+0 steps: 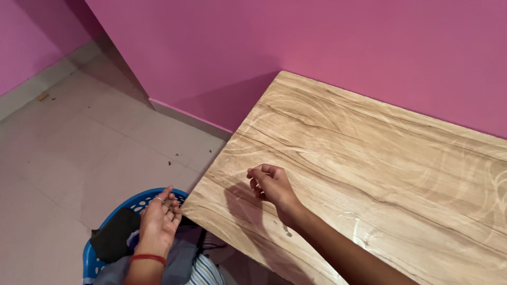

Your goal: The person takes a plaid shirt from a laundry basket, lays it on a table, and fastens the buttons by hand one at a time.

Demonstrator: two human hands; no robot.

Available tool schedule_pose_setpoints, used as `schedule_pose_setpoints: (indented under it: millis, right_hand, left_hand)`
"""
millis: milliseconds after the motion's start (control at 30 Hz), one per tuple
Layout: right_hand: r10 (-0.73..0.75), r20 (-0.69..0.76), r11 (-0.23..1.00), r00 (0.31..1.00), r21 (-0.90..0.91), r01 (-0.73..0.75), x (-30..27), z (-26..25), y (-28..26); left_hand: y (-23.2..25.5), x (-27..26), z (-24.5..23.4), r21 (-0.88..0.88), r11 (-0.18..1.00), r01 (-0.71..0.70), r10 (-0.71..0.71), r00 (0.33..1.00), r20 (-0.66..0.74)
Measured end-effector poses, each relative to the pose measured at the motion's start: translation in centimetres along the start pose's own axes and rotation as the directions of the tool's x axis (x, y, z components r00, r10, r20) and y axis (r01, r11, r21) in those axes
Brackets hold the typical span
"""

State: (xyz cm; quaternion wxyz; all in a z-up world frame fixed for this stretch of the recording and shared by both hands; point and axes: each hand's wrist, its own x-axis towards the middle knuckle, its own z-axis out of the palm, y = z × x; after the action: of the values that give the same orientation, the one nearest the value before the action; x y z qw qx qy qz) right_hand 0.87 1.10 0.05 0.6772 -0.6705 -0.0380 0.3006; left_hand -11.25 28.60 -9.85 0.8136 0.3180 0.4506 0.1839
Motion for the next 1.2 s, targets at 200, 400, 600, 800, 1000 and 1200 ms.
schedule_pose_setpoints:
  millis: [200,400,600,800,1000,1200]
  right_hand:
    - [-0.07,0.021,0.996,0.997,-0.045,0.071,1.0,3.1,1.3]
    - [-0.163,0.001,0.966,0.987,-0.203,0.159,2.4,7.3,2.8]
    - [0.0,-0.06,0.965,0.998,-0.262,-0.016,3.1,12.6,4.9]
    - [-0.084,0.026,0.853,0.996,-0.514,0.085,2.7,19.0,7.0]
    - [-0.082,0.139,0.685,0.987,-0.712,0.157,5.0,24.4,12.0]
    - [-0.15,0.343,0.491,0.927,-0.788,0.371,8.4,26.5,19.2]
  left_hand:
    - [2.0,3.7,-2.2,0.029,1.0,0.01,-0.01,1.0,0.003]
    - [3.0,9.2,-6.4,0.301,0.951,-0.065,0.046,0.997,0.068]
    - [1.7,19.6,-16.1,0.614,0.788,-0.043,-0.03,0.994,0.108]
    - [0.7,20.9,-20.0,0.975,0.156,-0.161,0.148,0.979,0.138]
    - [3.8,13.7,-17.2,0.969,-0.239,-0.067,-0.102,0.994,0.044]
    - [1.9,15.3,-19.4,0.927,-0.37,-0.069,-0.107,0.994,0.031]
